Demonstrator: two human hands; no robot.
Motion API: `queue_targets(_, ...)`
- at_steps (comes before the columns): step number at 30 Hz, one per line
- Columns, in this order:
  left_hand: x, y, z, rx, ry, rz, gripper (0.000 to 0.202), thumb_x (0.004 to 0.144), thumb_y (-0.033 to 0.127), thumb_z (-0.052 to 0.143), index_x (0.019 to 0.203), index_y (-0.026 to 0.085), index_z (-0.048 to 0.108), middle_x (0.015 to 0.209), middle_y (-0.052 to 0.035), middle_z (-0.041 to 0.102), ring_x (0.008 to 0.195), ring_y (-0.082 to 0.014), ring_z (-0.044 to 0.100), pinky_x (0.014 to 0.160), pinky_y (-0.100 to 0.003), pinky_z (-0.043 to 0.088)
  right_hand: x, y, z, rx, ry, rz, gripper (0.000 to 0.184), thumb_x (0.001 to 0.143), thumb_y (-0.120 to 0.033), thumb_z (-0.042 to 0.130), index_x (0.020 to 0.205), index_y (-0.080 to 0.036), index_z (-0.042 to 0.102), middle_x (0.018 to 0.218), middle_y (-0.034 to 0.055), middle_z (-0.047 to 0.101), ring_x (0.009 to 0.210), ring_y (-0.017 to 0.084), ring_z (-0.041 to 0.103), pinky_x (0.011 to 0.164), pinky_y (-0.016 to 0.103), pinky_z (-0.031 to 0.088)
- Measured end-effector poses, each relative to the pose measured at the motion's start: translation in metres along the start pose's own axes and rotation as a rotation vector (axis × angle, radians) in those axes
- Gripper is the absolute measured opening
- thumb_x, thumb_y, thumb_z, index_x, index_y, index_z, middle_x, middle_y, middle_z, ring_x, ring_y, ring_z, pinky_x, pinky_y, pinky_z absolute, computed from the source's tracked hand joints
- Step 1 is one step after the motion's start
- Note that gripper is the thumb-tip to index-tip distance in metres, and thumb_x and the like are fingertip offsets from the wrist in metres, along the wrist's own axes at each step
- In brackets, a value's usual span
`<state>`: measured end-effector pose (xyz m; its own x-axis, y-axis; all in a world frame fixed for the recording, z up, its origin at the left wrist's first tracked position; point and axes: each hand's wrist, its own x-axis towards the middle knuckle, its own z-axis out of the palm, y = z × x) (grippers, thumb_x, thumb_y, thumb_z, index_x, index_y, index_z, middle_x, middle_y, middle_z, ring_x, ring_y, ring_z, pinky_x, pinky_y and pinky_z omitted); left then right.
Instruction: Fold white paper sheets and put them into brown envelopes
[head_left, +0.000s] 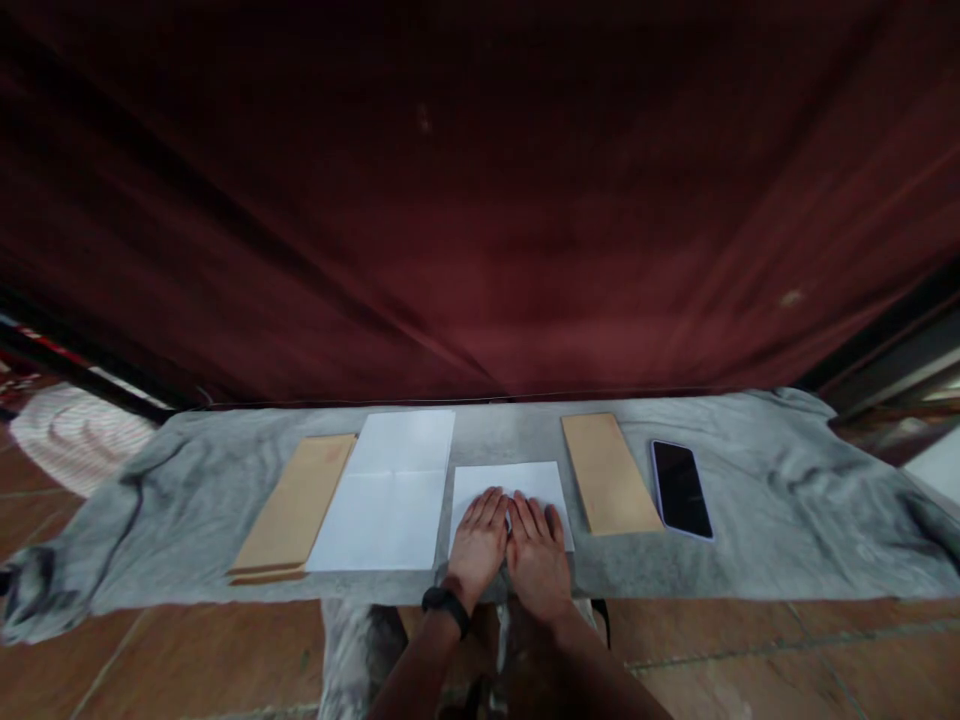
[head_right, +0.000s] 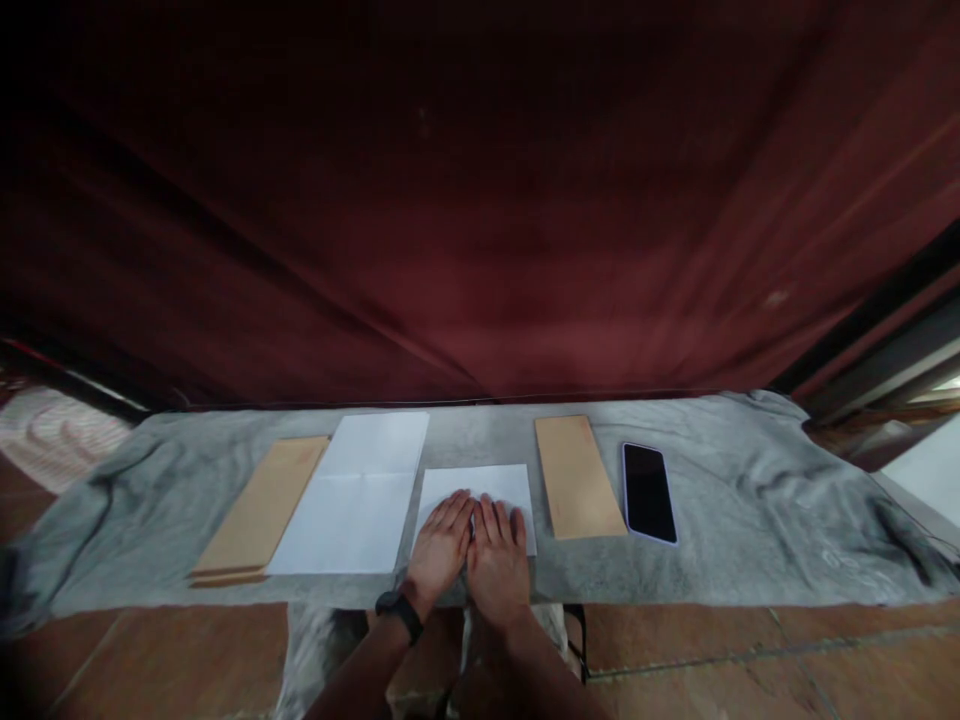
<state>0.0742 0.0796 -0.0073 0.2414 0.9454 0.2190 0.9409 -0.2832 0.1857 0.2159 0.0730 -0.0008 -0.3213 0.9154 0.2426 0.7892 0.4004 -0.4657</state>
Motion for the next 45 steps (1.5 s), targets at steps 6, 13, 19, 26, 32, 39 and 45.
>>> queue_targets(6,-0.001,0.002,0.002,-0.044,0.008,0.0,0.046,0.092,0.009,0.041,0.136,0.011,0.056,0.142,-0.0162,0.059,0.137,-0.0272,0.051,0.112,-0.047,0.044,-0.001,0.002,0.0,-0.063,-0.043,-0.006,0.056,0.095,-0.014,0.041,0.151,-0.022,0.046,0.155,0.0069,0.046,0.144,0.029,0.039,0.123,0.054,0.016)
queue_targets(13,-0.001,0.004,0.005,-0.017,0.049,0.001,0.044,0.092,0.012,0.043,0.134,0.011,0.058,0.141,-0.0163,0.06,0.137,-0.0267,0.051,0.112,-0.046,0.043,-0.003,0.005,0.001,-0.213,0.008,-0.047,0.054,0.094,-0.014,0.045,0.147,-0.017,0.05,0.156,0.0105,0.045,0.147,0.028,0.036,0.122,0.052,0.02)
queue_targets(19,0.002,0.008,0.0,-0.009,0.059,-0.022,0.039,0.092,0.012,0.047,0.128,0.012,0.062,0.136,-0.0138,0.064,0.133,-0.0252,0.054,0.112,-0.043,0.042,-0.002,0.005,0.003,-0.263,0.041,-0.065,0.048,0.097,-0.018,0.042,0.143,-0.016,0.054,0.151,0.0114,0.051,0.142,0.026,0.043,0.121,0.05,0.022)
queue_targets(26,0.002,0.006,-0.005,-0.041,0.043,-0.023,0.038,0.092,0.011,0.048,0.127,0.013,0.063,0.136,-0.0133,0.064,0.132,-0.0241,0.054,0.113,-0.043,0.043,-0.002,0.006,0.005,-0.216,0.035,-0.043,0.05,0.097,-0.02,0.044,0.146,-0.018,0.052,0.15,0.0107,0.053,0.14,0.026,0.045,0.121,0.051,0.022)
queue_targets(32,0.002,0.002,0.004,-0.073,0.039,0.012,0.042,0.094,0.012,0.044,0.133,0.012,0.06,0.141,-0.0124,0.061,0.136,-0.0237,0.052,0.114,-0.043,0.04,-0.003,0.008,0.005,-0.19,0.054,-0.067,0.052,0.094,-0.015,0.044,0.145,-0.019,0.052,0.151,0.0102,0.052,0.141,0.027,0.045,0.121,0.051,0.023)
queue_targets(39,0.007,0.001,0.003,-0.071,0.006,0.037,0.046,0.095,0.014,0.043,0.14,0.011,0.054,0.15,-0.013,0.052,0.141,-0.0248,0.046,0.116,-0.043,0.038,0.011,0.026,-0.002,0.085,0.068,-0.016,0.043,0.098,-0.018,0.038,0.135,-0.021,0.061,0.14,0.0096,0.062,0.131,0.023,0.056,0.115,0.048,0.04)
queue_targets(45,0.009,-0.007,-0.002,-0.036,0.015,0.089,0.053,0.097,0.024,0.044,0.148,0.012,0.044,0.154,-0.0137,0.048,0.147,-0.0273,0.038,0.121,-0.049,0.03,0.05,0.021,0.008,0.308,0.092,-0.005,0.043,0.103,-0.03,0.034,0.134,-0.021,0.063,0.137,0.0102,0.064,0.128,0.022,0.059,0.11,0.044,0.048)
